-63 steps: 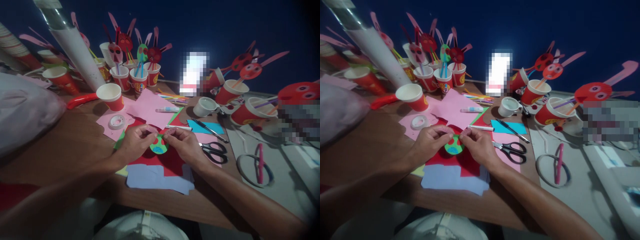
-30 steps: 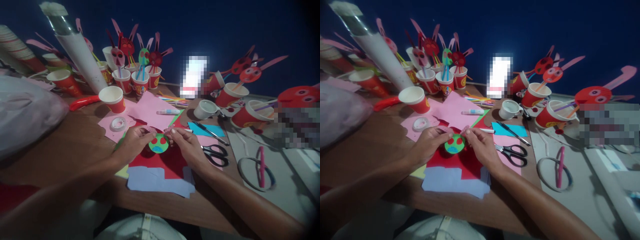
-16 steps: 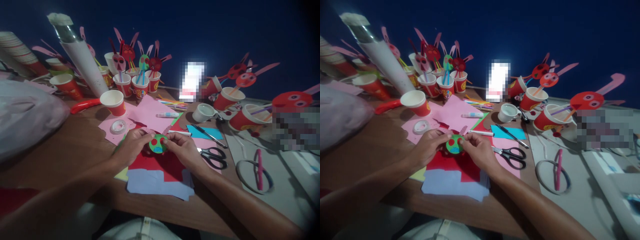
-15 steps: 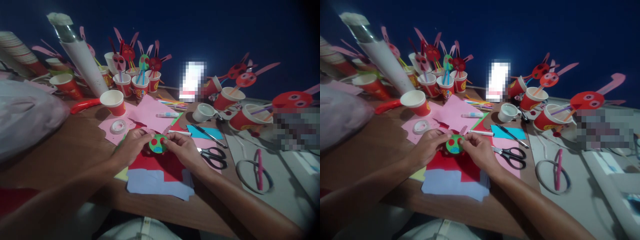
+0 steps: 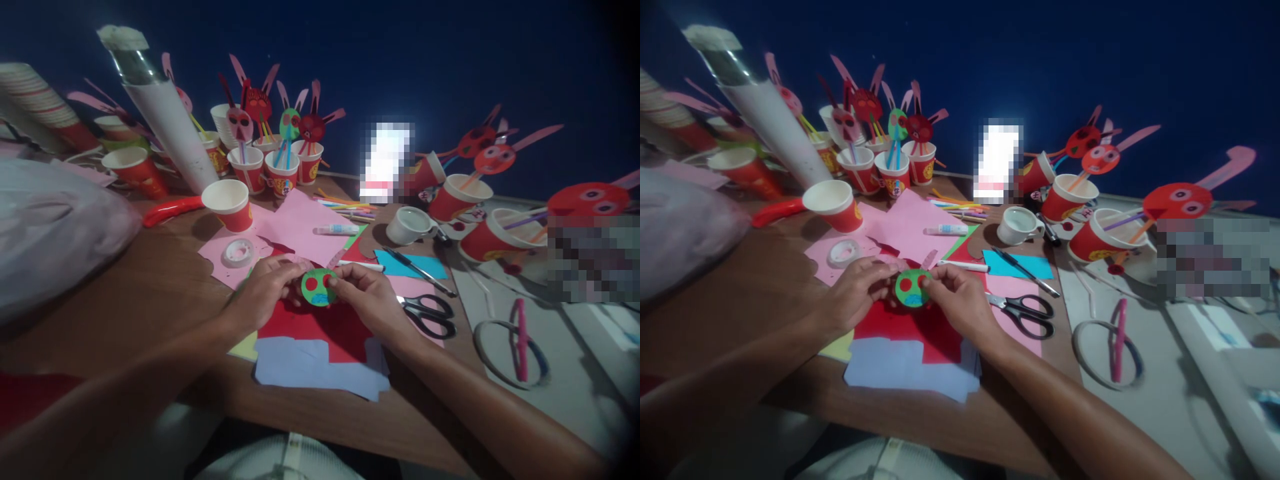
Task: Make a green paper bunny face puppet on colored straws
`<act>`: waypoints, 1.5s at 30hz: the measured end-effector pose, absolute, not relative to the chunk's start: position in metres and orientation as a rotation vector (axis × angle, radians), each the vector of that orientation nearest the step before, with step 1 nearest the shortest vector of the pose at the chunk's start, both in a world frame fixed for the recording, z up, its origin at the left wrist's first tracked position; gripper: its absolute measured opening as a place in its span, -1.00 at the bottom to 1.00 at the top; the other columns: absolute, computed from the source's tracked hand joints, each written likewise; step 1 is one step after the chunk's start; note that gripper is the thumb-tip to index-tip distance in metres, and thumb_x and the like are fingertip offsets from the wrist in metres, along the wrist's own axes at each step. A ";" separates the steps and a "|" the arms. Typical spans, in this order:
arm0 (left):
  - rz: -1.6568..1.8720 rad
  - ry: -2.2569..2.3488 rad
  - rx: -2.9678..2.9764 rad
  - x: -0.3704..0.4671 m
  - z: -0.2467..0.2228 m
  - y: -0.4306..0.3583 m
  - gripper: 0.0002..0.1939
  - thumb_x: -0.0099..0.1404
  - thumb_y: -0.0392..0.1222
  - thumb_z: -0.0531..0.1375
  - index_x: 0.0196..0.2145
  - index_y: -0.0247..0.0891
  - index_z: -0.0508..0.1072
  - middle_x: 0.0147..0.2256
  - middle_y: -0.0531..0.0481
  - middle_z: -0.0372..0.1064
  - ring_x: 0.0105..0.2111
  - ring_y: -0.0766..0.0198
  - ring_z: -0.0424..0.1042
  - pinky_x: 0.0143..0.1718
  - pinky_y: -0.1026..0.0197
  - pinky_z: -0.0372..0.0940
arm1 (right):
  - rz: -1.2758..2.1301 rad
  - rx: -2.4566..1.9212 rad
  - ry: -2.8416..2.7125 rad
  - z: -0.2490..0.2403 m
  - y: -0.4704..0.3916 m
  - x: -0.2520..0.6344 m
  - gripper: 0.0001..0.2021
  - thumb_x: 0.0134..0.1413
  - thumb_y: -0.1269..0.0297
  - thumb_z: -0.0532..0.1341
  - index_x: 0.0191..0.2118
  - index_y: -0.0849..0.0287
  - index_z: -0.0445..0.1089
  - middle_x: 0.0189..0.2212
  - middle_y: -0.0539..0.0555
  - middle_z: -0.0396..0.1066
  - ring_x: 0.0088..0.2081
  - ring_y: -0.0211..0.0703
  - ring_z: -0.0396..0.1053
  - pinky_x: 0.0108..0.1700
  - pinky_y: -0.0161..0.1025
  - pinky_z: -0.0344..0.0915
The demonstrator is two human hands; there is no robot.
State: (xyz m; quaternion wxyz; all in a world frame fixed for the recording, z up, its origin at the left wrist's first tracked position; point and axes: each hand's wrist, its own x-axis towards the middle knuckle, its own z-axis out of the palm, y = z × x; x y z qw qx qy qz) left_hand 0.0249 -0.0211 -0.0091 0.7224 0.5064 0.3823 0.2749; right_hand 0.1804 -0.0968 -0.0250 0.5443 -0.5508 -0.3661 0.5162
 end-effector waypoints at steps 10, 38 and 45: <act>0.545 0.886 1.180 0.025 -0.008 -0.022 -0.82 0.06 -0.19 0.28 -0.41 -0.33 0.38 -0.60 0.09 0.38 -0.67 0.41 0.31 -0.65 0.35 0.17 | 1.154 -1.312 -0.853 -0.025 -0.096 0.181 -0.77 -0.11 0.13 0.31 -0.45 0.17 0.34 -0.61 -0.09 0.32 -0.56 -0.33 0.24 -0.48 -0.35 0.20; 0.907 0.780 2.534 -0.028 -0.018 -0.056 -0.87 0.12 -0.40 0.12 -0.41 -0.19 0.37 -0.45 0.00 0.36 -0.40 0.25 0.34 -0.32 0.22 0.20 | 1.203 -1.225 -0.937 -0.027 -0.097 0.186 -0.84 -0.03 0.27 0.22 -0.28 0.16 0.31 -0.52 -0.06 0.41 -0.49 -0.31 0.34 -0.39 -0.31 0.27; 0.750 0.711 2.605 -0.034 -0.036 -0.069 -0.82 0.15 -0.42 0.07 -0.42 -0.19 0.41 -0.47 -0.04 0.35 -0.40 0.20 0.29 -0.30 0.15 0.13 | 1.185 -1.246 -0.923 -0.026 -0.096 0.188 -0.86 0.00 0.29 0.20 -0.27 0.17 0.31 -0.53 -0.07 0.41 -0.54 -0.34 0.33 -0.43 -0.32 0.26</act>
